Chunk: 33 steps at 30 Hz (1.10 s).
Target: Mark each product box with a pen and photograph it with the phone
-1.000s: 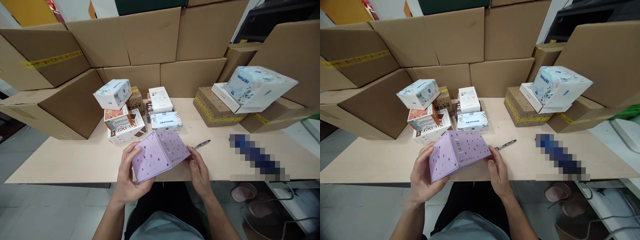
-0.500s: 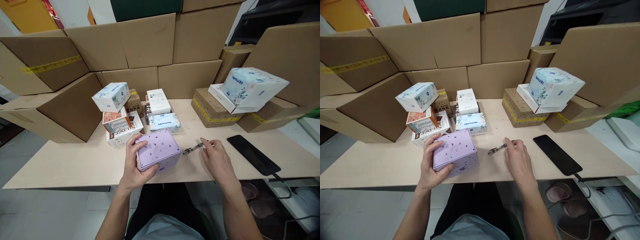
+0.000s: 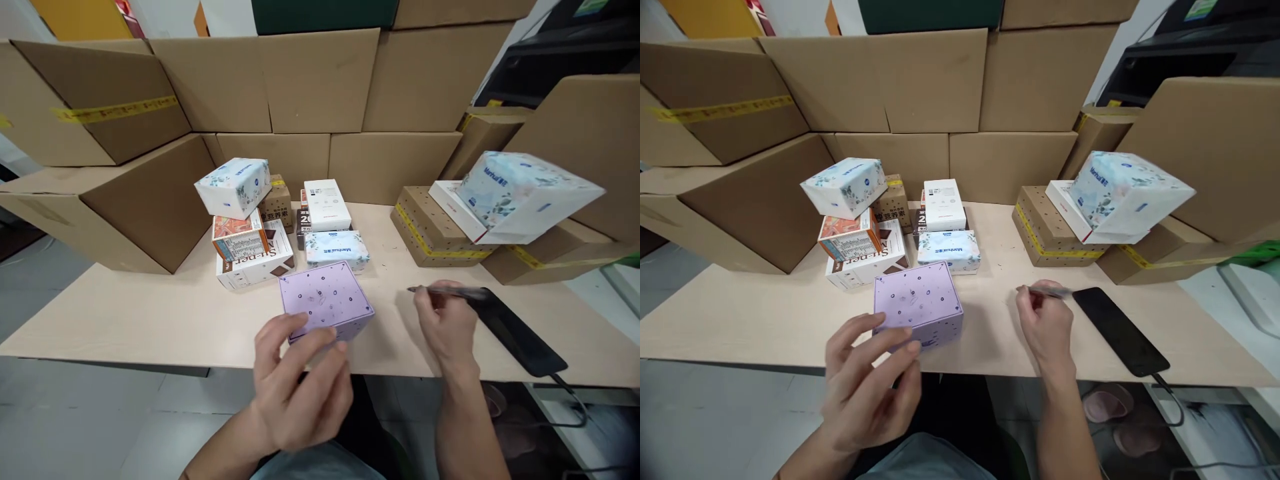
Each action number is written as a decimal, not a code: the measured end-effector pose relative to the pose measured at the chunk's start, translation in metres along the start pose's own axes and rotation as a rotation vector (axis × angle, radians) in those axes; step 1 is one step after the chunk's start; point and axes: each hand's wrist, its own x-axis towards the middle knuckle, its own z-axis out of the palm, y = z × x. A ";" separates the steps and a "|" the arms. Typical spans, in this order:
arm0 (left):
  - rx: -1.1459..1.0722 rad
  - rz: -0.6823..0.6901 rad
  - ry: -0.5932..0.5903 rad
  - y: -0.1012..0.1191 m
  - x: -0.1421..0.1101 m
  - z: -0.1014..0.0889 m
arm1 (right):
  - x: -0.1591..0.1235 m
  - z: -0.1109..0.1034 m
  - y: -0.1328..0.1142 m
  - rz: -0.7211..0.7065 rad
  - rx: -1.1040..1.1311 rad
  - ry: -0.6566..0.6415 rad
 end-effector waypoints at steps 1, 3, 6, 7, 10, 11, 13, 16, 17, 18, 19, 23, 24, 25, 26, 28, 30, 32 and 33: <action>0.023 -0.001 -0.026 0.006 0.003 0.005 | 0.001 0.000 -0.010 0.045 0.218 0.099; 0.118 -0.029 -0.073 0.014 0.007 0.017 | 0.001 0.001 -0.036 0.084 0.641 0.194; 0.284 -0.059 -0.119 0.019 0.007 0.032 | 0.001 0.006 -0.079 0.055 0.909 0.112; 0.307 -0.056 -0.123 0.019 0.005 0.035 | 0.001 0.009 -0.091 0.051 0.914 0.067; 0.293 -0.020 -0.115 0.014 -0.003 0.037 | 0.000 0.020 -0.113 0.062 0.871 -0.064; 0.282 -0.010 -0.108 0.012 -0.005 0.036 | -0.001 0.023 -0.116 0.060 0.855 -0.091; 0.257 -0.002 -0.089 0.008 -0.009 0.036 | -0.003 0.029 -0.118 0.040 0.816 -0.110; 0.231 -0.004 -0.068 0.003 -0.013 0.037 | -0.005 0.032 -0.115 -0.007 0.745 -0.121; 0.231 -0.005 -0.059 0.003 -0.014 0.038 | -0.006 0.032 -0.114 -0.023 0.729 -0.131; 0.234 -0.005 -0.049 0.002 -0.015 0.038 | -0.006 0.032 -0.113 -0.040 0.717 -0.144; 0.237 -0.008 -0.037 0.002 -0.015 0.039 | -0.005 0.031 -0.112 -0.056 0.707 -0.156; 0.252 -0.009 -0.009 0.003 -0.017 0.040 | -0.003 0.028 -0.111 -0.103 0.651 -0.182; 0.251 -0.009 -0.007 0.003 -0.017 0.040 | -0.002 0.028 -0.112 -0.109 0.633 -0.185; 0.250 -0.010 -0.005 0.003 -0.017 0.040 | -0.002 0.027 -0.112 -0.116 0.617 -0.190; 0.249 -0.010 -0.006 0.003 -0.017 0.040 | -0.001 0.026 -0.113 -0.125 0.604 -0.200; 0.250 -0.009 -0.006 0.002 -0.016 0.040 | 0.000 0.025 -0.115 -0.149 0.588 -0.222; 0.258 -0.003 -0.009 0.002 -0.015 0.040 | 0.001 0.024 -0.116 -0.164 0.574 -0.237; 0.263 0.001 -0.010 0.002 -0.014 0.040 | 0.001 0.023 -0.116 -0.166 0.562 -0.231; 0.264 0.003 -0.010 0.002 -0.014 0.040 | 0.001 0.023 -0.115 -0.165 0.557 -0.226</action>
